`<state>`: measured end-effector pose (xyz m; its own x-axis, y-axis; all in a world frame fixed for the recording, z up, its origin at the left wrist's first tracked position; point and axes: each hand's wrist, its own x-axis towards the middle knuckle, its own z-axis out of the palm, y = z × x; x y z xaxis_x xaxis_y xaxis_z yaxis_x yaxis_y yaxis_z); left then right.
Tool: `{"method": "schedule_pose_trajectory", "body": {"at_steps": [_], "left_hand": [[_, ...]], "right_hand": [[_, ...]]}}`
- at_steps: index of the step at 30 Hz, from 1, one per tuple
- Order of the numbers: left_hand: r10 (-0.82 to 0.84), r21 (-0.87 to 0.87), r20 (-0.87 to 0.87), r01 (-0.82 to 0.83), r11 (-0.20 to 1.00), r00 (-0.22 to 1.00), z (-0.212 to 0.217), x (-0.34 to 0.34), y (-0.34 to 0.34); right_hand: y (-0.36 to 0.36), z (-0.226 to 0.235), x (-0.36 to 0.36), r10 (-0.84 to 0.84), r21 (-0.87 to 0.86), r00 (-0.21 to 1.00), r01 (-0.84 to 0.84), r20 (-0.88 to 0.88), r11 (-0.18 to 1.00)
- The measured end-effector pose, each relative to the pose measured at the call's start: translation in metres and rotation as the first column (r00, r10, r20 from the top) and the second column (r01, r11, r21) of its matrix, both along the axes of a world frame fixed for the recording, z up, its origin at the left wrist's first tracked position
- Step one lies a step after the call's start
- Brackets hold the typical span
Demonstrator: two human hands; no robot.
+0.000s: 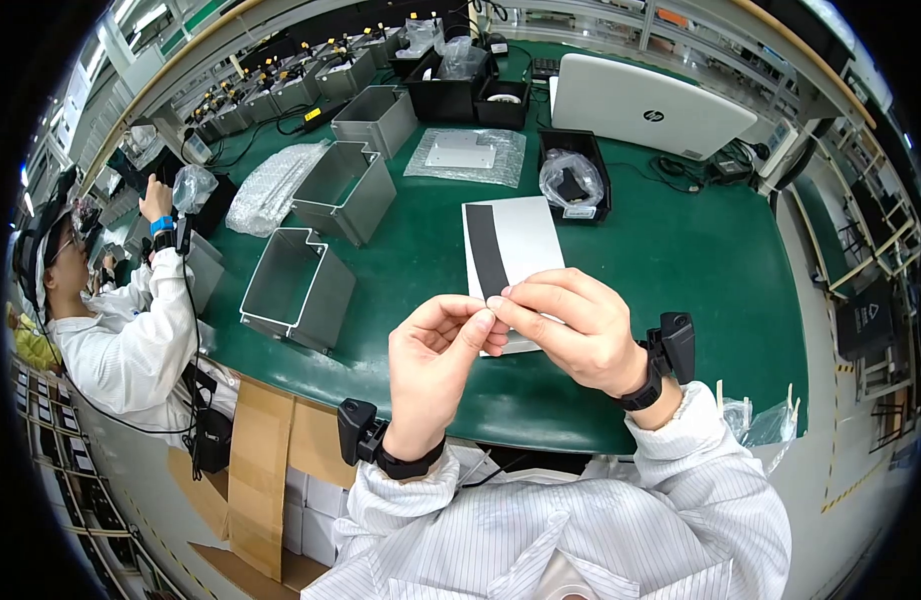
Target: The person peels a strip of tape and applies it to the interior of a metal housing, then removes a white protective wrapper from another housing. After discarding the wrapper into a bin, the person applies a second strip of tape to the interior of the second housing.
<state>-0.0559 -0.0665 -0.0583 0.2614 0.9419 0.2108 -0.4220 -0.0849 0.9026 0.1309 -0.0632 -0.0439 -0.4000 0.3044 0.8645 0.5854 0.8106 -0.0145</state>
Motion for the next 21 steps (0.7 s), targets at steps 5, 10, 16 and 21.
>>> {"method": "schedule_pose_trajectory", "body": {"at_steps": [5, 10, 16, 21], "left_hand": [[-0.004, -0.014, -0.011, 0.004, 1.0, 1.0, 0.0, -0.001, 0.0], [0.028, -0.024, -0.028, -0.029, 0.999, 0.999, -0.003, 0.001, -0.001], [0.115, -0.037, -0.035, -0.116, 0.993, 0.993, -0.005, 0.007, -0.004], [0.165, -0.031, -0.014, -0.165, 0.986, 0.986, -0.005, 0.01, -0.004]], "right_hand": [[-0.001, -0.001, -0.002, -0.001, 0.011, 1.0, 0.001, 0.002, 1.0], [-0.003, -0.003, -0.005, -0.017, 0.004, 1.0, 0.017, -0.002, 1.0], [-0.009, -0.005, -0.014, -0.037, -0.019, 0.997, 0.036, -0.063, 0.999], [-0.009, -0.011, -0.014, -0.033, -0.023, 0.997, 0.032, -0.074, 0.999]]}}
